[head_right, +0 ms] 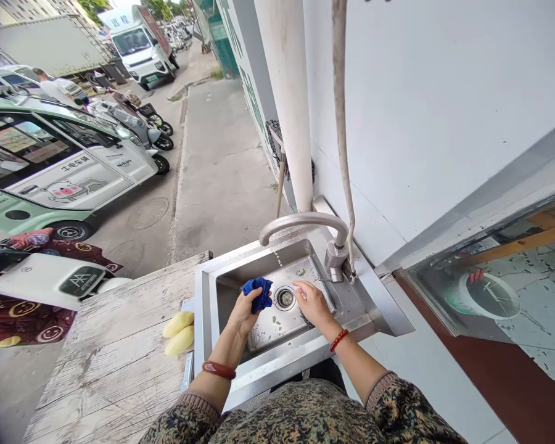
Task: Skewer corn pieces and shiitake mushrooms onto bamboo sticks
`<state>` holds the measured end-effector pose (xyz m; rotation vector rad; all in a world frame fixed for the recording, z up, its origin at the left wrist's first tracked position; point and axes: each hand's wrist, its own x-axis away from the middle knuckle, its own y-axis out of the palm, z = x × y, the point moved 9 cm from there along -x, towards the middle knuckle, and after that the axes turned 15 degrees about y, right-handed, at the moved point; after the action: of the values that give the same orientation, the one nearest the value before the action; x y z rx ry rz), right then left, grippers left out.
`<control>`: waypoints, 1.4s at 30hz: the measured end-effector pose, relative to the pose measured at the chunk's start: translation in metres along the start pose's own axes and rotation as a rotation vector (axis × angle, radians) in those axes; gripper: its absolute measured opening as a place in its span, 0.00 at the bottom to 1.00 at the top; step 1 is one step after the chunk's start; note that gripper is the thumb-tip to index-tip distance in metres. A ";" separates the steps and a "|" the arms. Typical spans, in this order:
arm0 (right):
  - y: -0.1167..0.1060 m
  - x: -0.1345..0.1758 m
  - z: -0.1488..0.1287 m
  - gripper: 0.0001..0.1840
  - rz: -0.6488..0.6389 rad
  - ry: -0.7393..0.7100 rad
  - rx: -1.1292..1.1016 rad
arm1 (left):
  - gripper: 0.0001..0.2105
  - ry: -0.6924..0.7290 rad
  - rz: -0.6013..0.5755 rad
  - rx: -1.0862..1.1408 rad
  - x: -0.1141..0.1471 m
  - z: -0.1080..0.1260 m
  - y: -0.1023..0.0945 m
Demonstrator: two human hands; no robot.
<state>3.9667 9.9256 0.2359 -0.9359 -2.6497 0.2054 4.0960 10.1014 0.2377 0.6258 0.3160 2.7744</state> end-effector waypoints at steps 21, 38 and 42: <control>0.053 -0.020 0.008 0.31 -0.137 0.161 -0.176 | 0.18 0.070 -0.032 0.038 0.009 0.017 0.014; 0.004 -0.039 0.019 0.40 0.009 0.097 0.001 | 0.19 0.064 -0.070 -0.007 0.003 0.016 0.027; -0.002 -0.036 0.016 0.42 0.005 0.128 -0.011 | 0.18 0.075 -0.070 -0.013 0.004 0.018 0.024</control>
<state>3.9864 9.9011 0.2122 -0.9273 -2.5343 0.1283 4.0954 10.0826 0.2614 0.4982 0.3285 2.7348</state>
